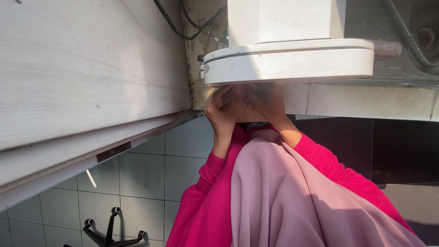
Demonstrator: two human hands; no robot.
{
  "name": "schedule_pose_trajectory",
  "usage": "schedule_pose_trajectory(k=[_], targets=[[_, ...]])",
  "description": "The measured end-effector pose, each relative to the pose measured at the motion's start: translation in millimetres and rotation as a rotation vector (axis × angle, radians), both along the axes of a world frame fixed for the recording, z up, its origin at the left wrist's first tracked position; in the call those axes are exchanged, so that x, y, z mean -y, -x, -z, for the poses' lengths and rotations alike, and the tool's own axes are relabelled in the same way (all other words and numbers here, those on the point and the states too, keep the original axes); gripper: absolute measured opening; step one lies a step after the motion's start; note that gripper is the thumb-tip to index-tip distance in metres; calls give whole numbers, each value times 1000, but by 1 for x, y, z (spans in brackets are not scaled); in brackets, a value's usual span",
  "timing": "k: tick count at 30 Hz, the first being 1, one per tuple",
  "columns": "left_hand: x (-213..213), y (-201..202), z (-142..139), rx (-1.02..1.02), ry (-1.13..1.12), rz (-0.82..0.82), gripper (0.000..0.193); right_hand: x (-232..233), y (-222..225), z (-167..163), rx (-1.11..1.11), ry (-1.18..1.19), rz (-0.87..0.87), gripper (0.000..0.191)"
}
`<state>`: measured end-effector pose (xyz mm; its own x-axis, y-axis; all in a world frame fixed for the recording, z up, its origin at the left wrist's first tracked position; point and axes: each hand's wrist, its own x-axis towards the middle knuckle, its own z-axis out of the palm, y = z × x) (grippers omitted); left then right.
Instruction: The person holds a pink acrylic denture against a spinning bench polisher, rotating it to grind and smooth its surfaces. They then carry it to the sink, rinse it under running water, wipe it, inspect it closely, and return to the polisher to continue smoothing the denture.
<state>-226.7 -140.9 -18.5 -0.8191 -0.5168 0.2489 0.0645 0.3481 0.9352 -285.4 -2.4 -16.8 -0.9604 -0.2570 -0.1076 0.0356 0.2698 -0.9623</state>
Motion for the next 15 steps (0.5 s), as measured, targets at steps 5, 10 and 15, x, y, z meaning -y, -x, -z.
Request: schedule_pose_trajectory(k=[5, 10, 15], targets=[[0, -11, -19, -77, -43, 95, 28, -11, -1, -4, -199, 94, -153, 12], [-4, -17, -27, -117, -24, 154, 31, -15, -10, -3, 39, 219, -120, 21], [-5, -18, -27, -132, 9, 168, 30, -15, -14, -4, -23, 167, -60, 23]])
